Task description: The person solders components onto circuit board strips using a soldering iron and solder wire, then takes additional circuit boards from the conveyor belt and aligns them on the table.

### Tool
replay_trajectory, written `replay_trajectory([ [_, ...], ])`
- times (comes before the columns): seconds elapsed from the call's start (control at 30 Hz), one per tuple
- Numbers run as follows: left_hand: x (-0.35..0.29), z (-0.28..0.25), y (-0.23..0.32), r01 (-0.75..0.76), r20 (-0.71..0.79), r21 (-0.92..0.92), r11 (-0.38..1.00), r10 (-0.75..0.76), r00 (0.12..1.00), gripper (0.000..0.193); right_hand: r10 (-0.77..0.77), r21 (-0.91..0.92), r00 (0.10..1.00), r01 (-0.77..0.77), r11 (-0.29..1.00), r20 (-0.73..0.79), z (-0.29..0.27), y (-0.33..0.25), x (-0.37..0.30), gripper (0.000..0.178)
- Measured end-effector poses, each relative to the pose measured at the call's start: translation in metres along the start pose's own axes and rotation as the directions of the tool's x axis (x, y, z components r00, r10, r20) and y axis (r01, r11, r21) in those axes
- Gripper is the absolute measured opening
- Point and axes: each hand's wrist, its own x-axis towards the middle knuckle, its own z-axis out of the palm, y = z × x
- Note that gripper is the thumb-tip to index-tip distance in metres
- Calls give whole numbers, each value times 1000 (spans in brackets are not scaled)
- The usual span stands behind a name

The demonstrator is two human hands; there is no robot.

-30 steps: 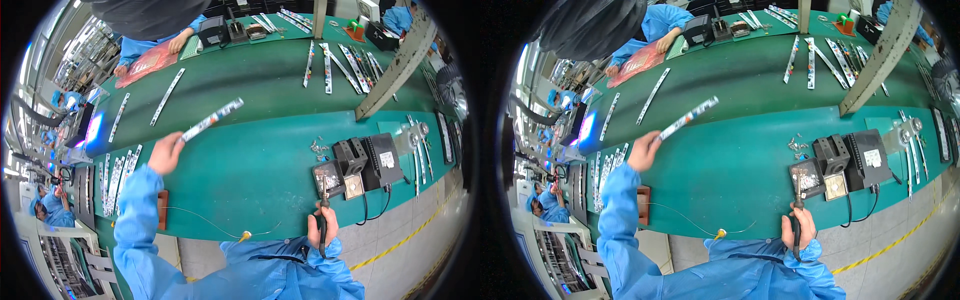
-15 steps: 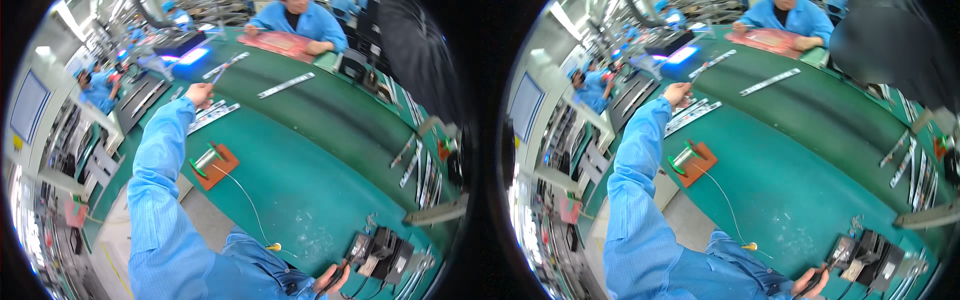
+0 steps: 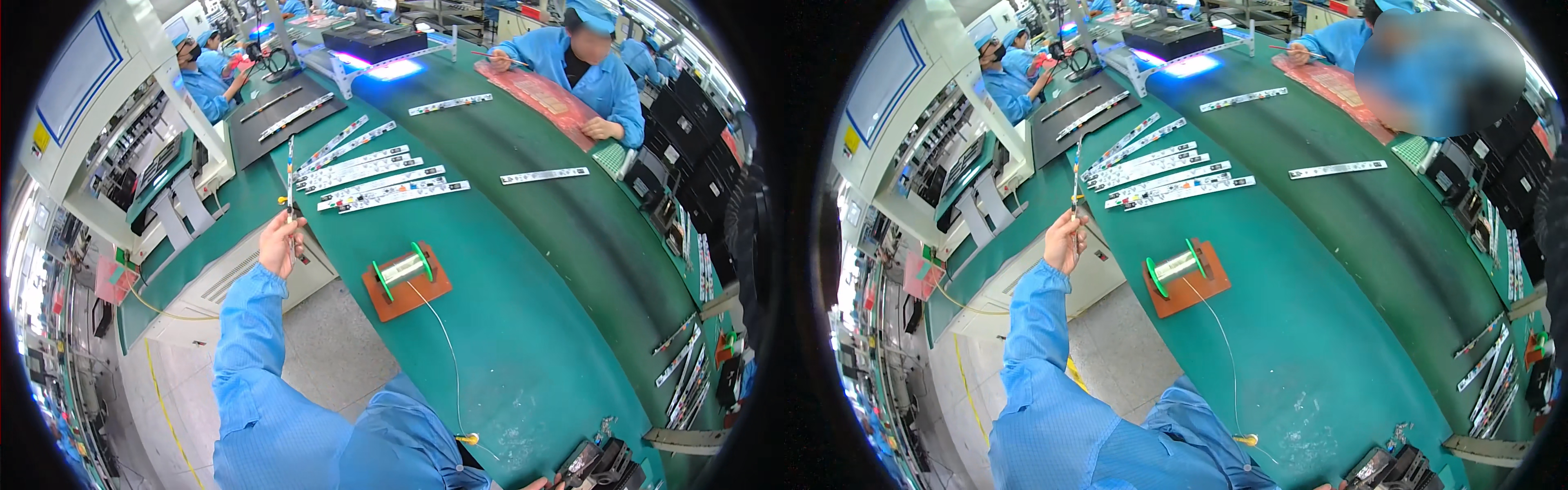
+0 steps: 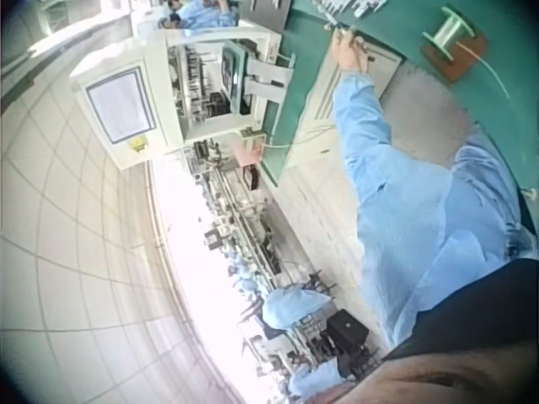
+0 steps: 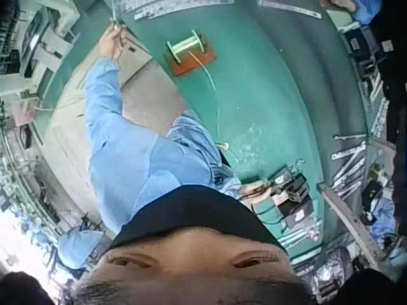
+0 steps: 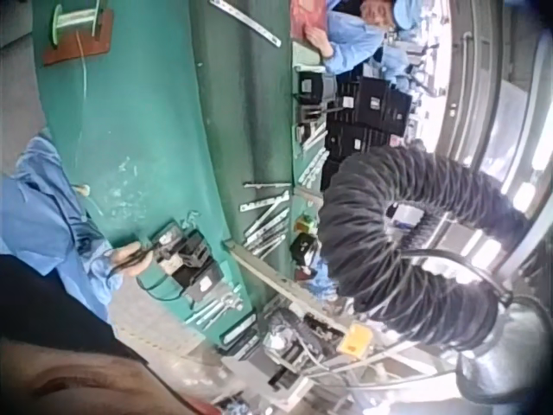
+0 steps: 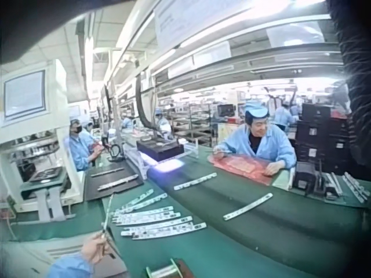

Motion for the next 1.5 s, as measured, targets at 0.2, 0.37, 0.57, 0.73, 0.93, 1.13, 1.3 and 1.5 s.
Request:
replay_trajectory([
  [0.2, 101, -50, 56, -65, -199, 34, 997, 71, 978, 4, 83, -56, 995, -80, 995, 48, -6, 3, -7, 41],
  [0.37, 95, -57, 31, -31, -289, 8, 999, 32, 957, 20, 85, -222, 995, -71, 972, 57, -7, 2, -10, 42],
  [0.57, 81, -71, 11, 3, -206, -2, 1000, -3, 978, 30, 130, -393, 987, -82, 916, 98, -12, 7, -10, 43],
  [0.73, 155, -85, 114, 10, -548, 6, 1000, -5, 837, 82, 109, -243, 991, -86, 966, 82, -9, 4, -9, 43],
  [0.93, 164, -108, 46, 84, -645, 333, 939, 162, 747, 67, 88, -112, 996, -85, 990, 22, -9, 2, -11, 43],
  [1.13, 136, -181, -19, 169, -608, 695, 699, 445, 657, 68, 70, -108, 997, -66, 992, 38, -4, -14, -6, 42],
  [1.3, 112, -179, -16, 193, -541, 772, 606, 466, 700, 51, 82, -75, 996, -79, 994, 37, -9, -2, -8, 41],
  [1.5, 96, -142, -1, 164, -415, 845, 509, 430, 801, 36, 10, -13, 1000, -10, 1000, 23, -8, -2, -6, 42],
])
